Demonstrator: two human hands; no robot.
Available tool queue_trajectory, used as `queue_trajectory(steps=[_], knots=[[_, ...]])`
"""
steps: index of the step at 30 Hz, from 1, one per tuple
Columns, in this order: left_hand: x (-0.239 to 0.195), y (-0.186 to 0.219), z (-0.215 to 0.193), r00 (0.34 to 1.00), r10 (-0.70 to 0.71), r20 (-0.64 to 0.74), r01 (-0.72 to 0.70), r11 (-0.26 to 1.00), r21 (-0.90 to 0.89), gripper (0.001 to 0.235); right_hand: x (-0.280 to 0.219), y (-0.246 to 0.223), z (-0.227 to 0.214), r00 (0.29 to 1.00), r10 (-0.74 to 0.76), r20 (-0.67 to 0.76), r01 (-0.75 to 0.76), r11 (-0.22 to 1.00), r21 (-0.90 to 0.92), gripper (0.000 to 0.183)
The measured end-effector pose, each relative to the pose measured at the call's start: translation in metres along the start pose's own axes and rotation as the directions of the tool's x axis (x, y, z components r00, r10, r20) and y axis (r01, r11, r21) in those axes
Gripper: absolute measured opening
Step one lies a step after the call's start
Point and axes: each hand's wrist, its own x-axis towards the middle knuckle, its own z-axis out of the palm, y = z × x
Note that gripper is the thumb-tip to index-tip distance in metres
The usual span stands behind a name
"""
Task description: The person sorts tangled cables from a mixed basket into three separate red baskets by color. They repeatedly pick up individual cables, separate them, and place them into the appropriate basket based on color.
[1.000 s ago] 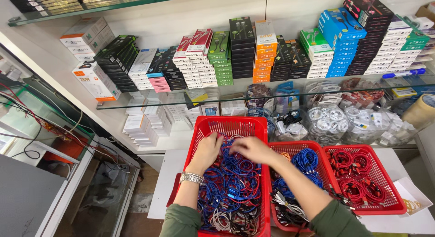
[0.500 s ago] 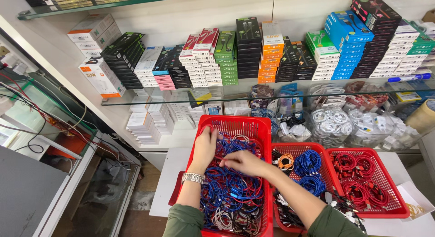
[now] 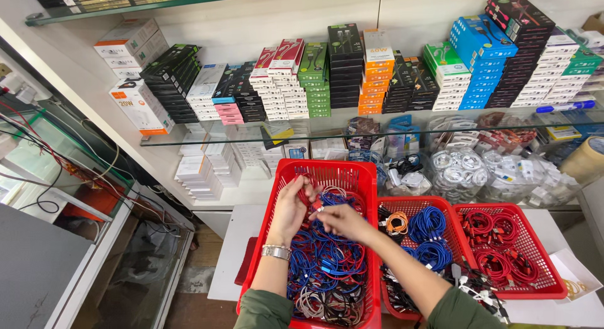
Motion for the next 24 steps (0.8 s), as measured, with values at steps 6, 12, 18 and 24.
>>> queue_trajectory(steps=[6,12,18,24], knots=[[0.003,-0.017,0.018,0.965,0.242,-0.104,-0.009,0.421,0.907,0.027,-0.027,-0.057,0.002,0.988,-0.152,-0.006,0.135,0.890,-0.436,0.024],[0.024,-0.027,-0.002,0.897,0.258,-0.359,-0.011,0.825,0.565,0.025,-0.043,-0.091,-0.013,0.958,-0.286,0.023,0.244,0.768,-0.592,0.024],[0.025,-0.036,-0.007,0.979,0.204,-0.018,-0.145,0.752,0.643,0.021,-0.031,-0.071,-0.021,0.845,-0.531,-0.059,0.378,0.672,-0.636,0.020],[0.017,-0.028,0.009,0.937,-0.346,-0.055,0.340,0.862,0.376,0.049,-0.019,-0.040,-0.053,0.844,-0.534,-0.048,0.511,0.829,-0.228,0.021]])
